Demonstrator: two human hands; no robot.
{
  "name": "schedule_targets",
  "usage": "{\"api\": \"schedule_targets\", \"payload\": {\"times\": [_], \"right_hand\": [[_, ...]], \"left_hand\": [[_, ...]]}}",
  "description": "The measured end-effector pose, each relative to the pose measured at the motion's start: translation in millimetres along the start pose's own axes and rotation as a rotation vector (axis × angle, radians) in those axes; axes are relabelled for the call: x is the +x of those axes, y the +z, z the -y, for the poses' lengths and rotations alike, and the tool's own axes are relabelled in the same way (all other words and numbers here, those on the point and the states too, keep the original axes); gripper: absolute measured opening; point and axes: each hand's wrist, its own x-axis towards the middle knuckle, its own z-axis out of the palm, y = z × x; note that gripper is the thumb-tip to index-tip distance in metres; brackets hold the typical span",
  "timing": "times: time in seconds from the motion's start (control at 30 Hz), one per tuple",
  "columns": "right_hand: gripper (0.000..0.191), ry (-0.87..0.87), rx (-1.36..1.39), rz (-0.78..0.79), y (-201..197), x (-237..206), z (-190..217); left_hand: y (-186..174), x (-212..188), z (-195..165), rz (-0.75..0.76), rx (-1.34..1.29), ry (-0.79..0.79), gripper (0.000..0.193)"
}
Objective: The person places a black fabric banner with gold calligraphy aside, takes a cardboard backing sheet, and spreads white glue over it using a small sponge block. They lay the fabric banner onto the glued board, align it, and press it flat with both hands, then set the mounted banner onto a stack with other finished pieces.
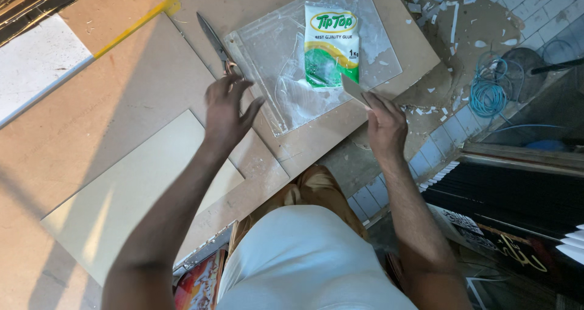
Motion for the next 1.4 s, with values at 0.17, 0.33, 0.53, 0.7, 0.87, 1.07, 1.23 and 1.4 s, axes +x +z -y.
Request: {"api": "schedule_targets", "payload": {"times": [0.17,0.33,0.53,0.7,0.87,1.07,1.23,1.4], "right_hand": [[0.040,-0.163,-0.147,-0.027,35.9,58.9,-9.7],[0.048,-0.157,-0.251,0.019,65.5,81.4,-30.5],[0.036,-0.070,-0.108,0.093,80.2,97.5,-58.7],[0.034,-0.079,-0.063,0.095,91.4,99.0,-56.3],[0.036,-0.113,-0.127,0.152,95.1,95.7,-50.0],[0.037,-0.114,-0.099,0.224,105.3,91.2,-38.7],[0.039,-0.190,-0.069,0.220,108.1,79.1,-37.7],[0.037,-0.223,-0.039,0.246,105.4,71.8,-37.6]], "left_hand": [[91.4,161.3,-58.2,0.170,-0.031,0.434,0.063],[170.6,245.5,-105.3,0.524,0.374,0.522,0.099],[203.3,270.5,-94.0,0.733,0.526,0.491,0.119],[211.2,274.2,-78.5,0.732,0.514,0.480,0.123],[217.9,274.9,-76.9,0.763,0.505,0.458,0.123],[229.7,277.7,-72.0,0.734,0.523,0.423,0.134],[232.5,276.7,-72.5,0.705,0.532,0.426,0.140],[221.6,272.8,-81.3,0.633,0.584,0.424,0.150]]}}
